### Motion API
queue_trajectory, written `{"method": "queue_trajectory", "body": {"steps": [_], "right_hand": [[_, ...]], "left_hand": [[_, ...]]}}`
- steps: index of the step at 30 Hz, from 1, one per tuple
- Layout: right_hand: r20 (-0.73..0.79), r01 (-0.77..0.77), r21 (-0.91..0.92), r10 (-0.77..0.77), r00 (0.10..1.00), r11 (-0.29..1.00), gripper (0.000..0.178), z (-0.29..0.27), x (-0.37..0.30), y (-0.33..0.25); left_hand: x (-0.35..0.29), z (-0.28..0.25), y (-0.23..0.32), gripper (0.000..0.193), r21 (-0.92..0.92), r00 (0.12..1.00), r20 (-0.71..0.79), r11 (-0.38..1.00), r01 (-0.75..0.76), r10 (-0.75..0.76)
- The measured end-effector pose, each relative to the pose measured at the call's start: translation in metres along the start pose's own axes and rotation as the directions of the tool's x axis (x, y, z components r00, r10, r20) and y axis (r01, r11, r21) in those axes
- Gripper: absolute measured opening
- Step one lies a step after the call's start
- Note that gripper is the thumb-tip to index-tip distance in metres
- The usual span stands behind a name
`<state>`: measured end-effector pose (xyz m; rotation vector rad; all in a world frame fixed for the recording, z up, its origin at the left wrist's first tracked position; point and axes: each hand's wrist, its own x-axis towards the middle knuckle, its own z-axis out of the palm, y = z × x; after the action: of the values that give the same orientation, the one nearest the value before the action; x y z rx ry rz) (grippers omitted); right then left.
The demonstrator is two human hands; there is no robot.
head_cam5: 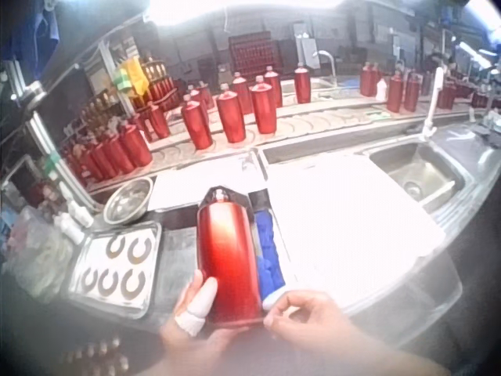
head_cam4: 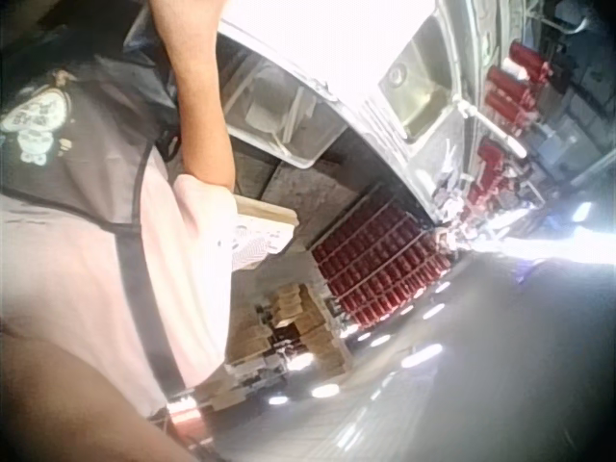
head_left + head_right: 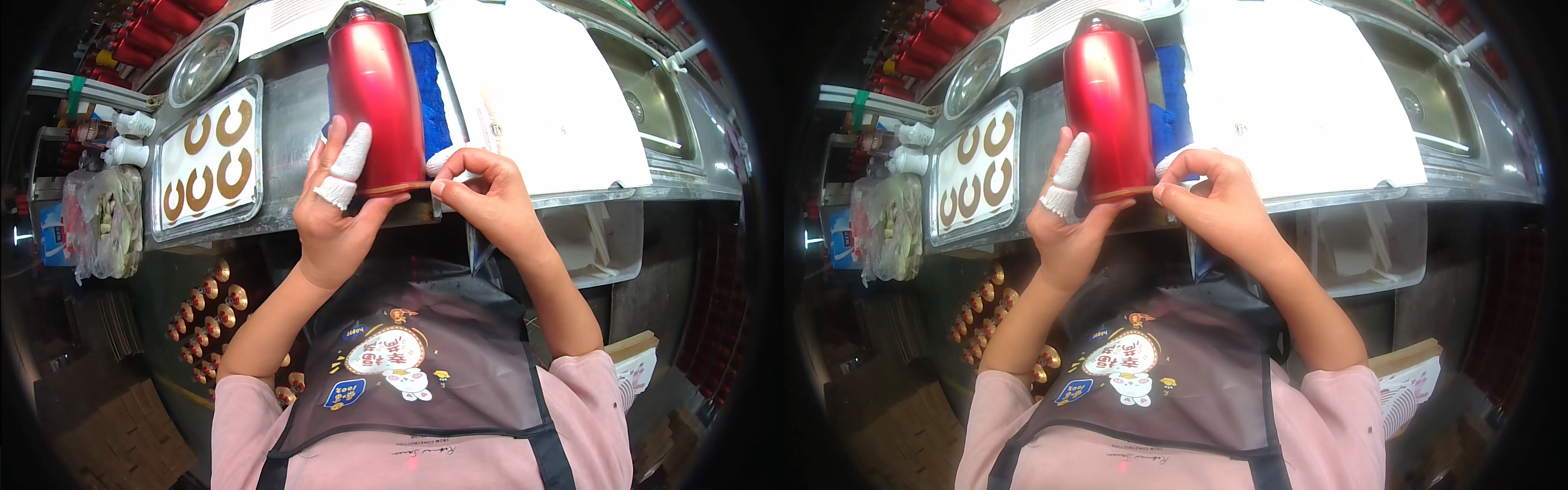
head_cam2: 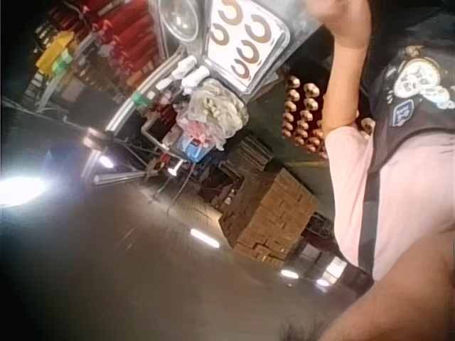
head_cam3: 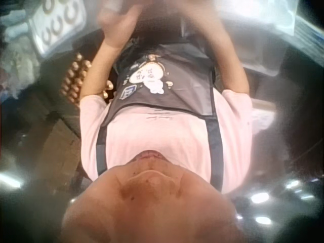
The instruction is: The person applies gold crescent-shaped stickers to the necks of red cylindrical bottles, then places a red label on the bottle body and smooths it with a blue cloth. The person repeats this process for multiple bottles at a stainless steel workstation.
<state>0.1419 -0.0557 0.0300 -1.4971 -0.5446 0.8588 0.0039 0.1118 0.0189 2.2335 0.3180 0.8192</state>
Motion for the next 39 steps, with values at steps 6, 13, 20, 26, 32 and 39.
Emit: {"method": "queue_trajectory", "body": {"steps": [6, 13, 20, 26, 32, 39], "right_hand": [[-0.027, -0.016, 0.033, 0.017, 1.000, 0.999, 0.009, 0.002, -0.009, -0.016], [-0.048, 0.043, -0.009, -0.044, 0.998, 0.999, 0.009, -0.006, -0.012, -0.020], [-0.028, -0.007, 0.040, 0.008, 1.000, 0.999, 0.007, -0.008, -0.003, -0.008], [-0.022, 0.002, 0.055, -0.001, 1.000, 0.998, 0.007, -0.007, 0.000, -0.003], [-0.001, -0.009, -0.026, 0.009, 1.000, 1.000, 0.008, -0.002, 0.002, 0.000], [-0.003, -0.017, -0.045, 0.017, 1.000, 0.999, 0.008, 0.002, 0.002, 0.000]], "left_hand": [[-0.036, -0.016, -0.007, 0.066, 0.062, 0.999, 0.024, 0.998, -0.026, 0.025], [-0.046, -0.018, -0.017, 0.055, 0.185, 0.983, 0.100, 0.968, -0.168, 0.151], [-0.032, -0.016, -0.008, 0.049, 0.242, 0.966, 0.122, 0.938, -0.250, 0.226], [-0.017, -0.012, 0.010, 0.044, 0.343, 0.944, 0.156, 0.880, -0.328, 0.291], [0.002, 0.007, 0.017, 0.042, 0.465, 0.938, 0.145, 0.815, -0.346, 0.316], [-0.012, -0.004, -0.005, 0.067, 0.013, 1.000, -0.023, 1.000, -0.017, 0.017]]}}
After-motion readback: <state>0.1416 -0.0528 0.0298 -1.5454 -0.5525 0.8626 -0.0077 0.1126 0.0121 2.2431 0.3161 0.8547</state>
